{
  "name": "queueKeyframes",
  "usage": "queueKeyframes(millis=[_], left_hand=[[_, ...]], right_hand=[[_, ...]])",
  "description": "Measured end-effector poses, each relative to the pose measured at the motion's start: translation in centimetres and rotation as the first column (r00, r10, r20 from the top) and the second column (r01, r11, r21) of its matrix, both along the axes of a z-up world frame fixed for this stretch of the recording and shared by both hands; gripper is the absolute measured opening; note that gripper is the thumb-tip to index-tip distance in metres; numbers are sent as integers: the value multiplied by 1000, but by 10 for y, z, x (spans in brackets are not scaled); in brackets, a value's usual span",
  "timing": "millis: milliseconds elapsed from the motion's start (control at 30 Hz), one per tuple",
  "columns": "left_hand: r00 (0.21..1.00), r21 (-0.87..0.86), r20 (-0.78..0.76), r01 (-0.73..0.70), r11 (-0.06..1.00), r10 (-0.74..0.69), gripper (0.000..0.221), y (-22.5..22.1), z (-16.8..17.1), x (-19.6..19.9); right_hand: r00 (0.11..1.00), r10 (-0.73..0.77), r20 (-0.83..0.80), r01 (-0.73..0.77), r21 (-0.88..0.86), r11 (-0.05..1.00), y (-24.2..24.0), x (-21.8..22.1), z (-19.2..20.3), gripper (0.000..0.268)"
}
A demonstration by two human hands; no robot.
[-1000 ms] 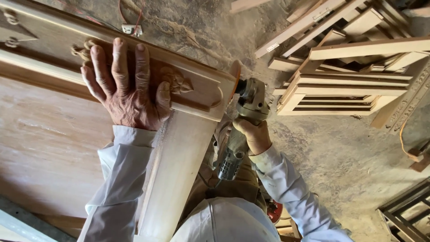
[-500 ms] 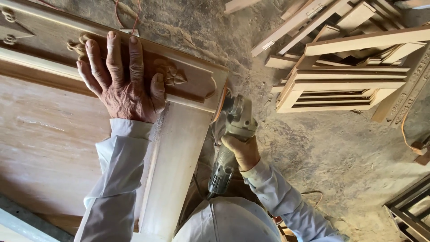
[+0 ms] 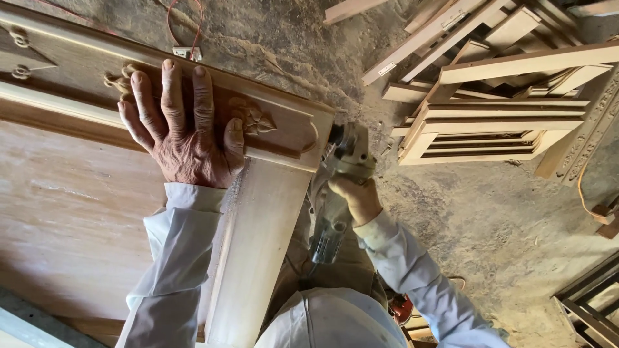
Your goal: Using an electric orbital sander to smooth the surface and decorative carvings of a wooden door panel, and using a metal ruler to check for flatness.
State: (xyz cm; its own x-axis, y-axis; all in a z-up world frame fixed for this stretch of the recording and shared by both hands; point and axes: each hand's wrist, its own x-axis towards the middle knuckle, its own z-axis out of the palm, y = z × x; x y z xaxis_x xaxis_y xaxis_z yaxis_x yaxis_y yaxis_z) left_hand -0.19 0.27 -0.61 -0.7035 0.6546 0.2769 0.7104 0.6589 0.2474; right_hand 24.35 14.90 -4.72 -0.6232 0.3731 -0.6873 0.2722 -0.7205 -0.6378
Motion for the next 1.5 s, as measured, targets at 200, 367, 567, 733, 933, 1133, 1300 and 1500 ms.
queueKeyframes(millis=[200, 367, 567, 733, 933, 1133, 1300, 1500], left_hand=[[1000, 25, -10, -7, 1000, 7, 66, 1, 0, 0], [1000, 12, 11, 1, 1000, -1, 68, 2, 3, -1], [1000, 14, -10, -3, 1000, 3, 68, 2, 3, 0], [1000, -4, 23, -8, 1000, 8, 67, 2, 4, -1], [1000, 24, 13, 3, 1000, -4, 68, 2, 2, -1], [1000, -9, 16, -16, 1000, 16, 66, 1, 2, -1], [1000, 9, -11, -17, 1000, 17, 66, 1, 2, -1], [1000, 25, -29, -2, 1000, 3, 64, 2, 5, -2]], right_hand=[[997, -80, -7, 80, 47, 996, 13, -11, 8, 12], [995, -84, -60, 84, -3, 996, 11, -12, 21, 15], [992, -116, -49, 117, 18, 993, -4, 1, 20, 26], [985, -8, -172, 25, 97, 995, -26, 0, 36, 23], [988, -50, -143, 60, 64, 996, -27, 1, 45, 28], [990, -93, 103, 88, 52, 995, -26, 11, 32, 9], [982, -116, 150, 111, 44, 993, -19, 5, 39, 33], [989, -97, 108, 88, 85, 992, -1, -1, 35, 21]])
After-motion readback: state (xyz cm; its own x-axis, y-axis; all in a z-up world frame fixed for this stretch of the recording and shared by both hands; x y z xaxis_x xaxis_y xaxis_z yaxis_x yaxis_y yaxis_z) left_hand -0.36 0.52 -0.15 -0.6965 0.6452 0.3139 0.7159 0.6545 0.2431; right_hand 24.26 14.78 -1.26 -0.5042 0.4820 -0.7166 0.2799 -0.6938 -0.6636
